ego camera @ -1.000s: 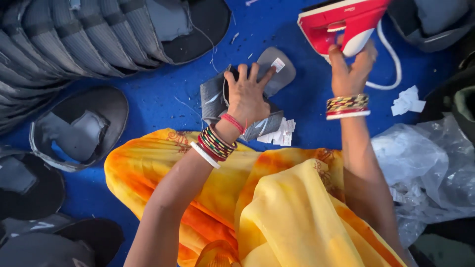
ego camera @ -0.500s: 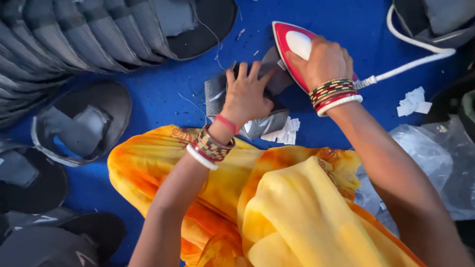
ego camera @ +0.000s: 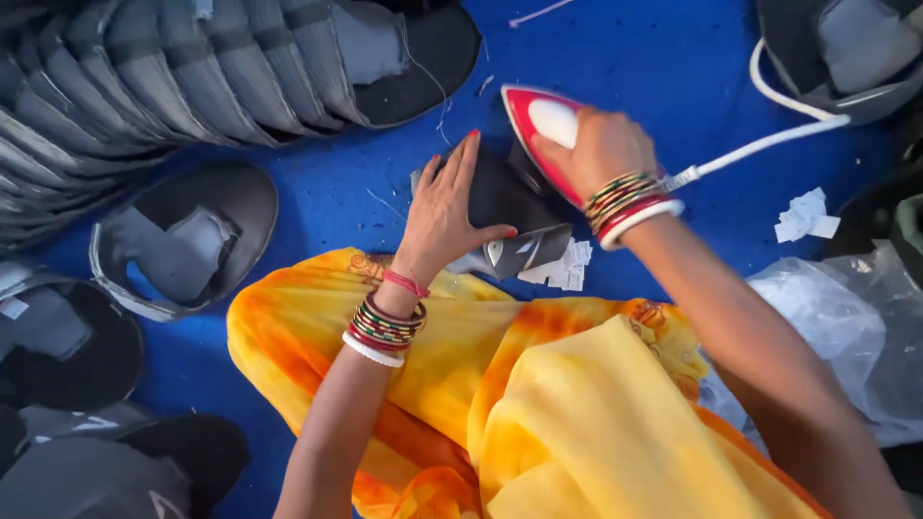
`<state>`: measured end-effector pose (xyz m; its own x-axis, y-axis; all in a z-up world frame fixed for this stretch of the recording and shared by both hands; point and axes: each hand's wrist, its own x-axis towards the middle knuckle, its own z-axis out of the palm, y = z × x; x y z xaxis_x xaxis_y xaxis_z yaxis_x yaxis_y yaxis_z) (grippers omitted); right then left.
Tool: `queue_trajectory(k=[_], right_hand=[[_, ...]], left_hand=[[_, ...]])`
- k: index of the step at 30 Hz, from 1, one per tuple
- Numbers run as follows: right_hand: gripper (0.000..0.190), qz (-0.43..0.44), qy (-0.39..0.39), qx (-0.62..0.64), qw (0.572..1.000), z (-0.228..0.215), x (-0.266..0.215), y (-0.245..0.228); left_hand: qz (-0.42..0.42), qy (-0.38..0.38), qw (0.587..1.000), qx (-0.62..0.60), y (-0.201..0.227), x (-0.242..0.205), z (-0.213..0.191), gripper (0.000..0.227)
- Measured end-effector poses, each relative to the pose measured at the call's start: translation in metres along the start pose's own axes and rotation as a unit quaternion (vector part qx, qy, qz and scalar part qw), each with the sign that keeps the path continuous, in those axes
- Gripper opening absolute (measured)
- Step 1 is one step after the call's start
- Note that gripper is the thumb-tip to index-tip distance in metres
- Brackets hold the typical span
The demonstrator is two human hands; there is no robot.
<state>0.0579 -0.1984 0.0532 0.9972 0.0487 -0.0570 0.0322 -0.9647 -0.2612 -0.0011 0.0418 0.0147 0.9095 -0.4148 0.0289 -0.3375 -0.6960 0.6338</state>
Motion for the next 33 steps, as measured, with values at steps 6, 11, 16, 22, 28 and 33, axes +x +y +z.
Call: queue_trajectory(k=[6, 11, 16, 22, 28, 33], right_hand=[[0.062, 0.036, -0.039, -0.001, 0.999, 0.002, 0.010, -0.004], [0.057, 0.023, 0.016, 0.022, 0.999, 0.014, 0.037, -0.002], [0.059, 0.025, -0.023, 0.019, 0.999, 0.005, 0.008, -0.002], [0.061, 0.036, -0.048, 0.001, 0.998, 0.003, 0.020, -0.003], [0.060, 0.029, -0.001, 0.010, 1.000, 0.007, 0.014, -0.001], [0.063, 0.041, -0.047, -0.011, 0.998, 0.000, 0.004, 0.001]], left_hand=[[0.017, 0.000, 1.000, -0.003, 0.002, 0.005, 0.002, 0.127], [0.012, -0.001, 1.000, 0.004, 0.001, 0.001, 0.002, 0.125], [0.005, 0.001, 1.000, -0.003, -0.001, -0.001, 0.002, 0.125], [0.002, 0.000, 1.000, 0.003, -0.003, 0.001, 0.001, 0.124], [0.002, 0.014, 1.000, -0.016, -0.002, 0.000, 0.001, 0.124], [-0.027, 0.034, 0.999, -0.026, -0.002, 0.002, 0.002, 0.124]])
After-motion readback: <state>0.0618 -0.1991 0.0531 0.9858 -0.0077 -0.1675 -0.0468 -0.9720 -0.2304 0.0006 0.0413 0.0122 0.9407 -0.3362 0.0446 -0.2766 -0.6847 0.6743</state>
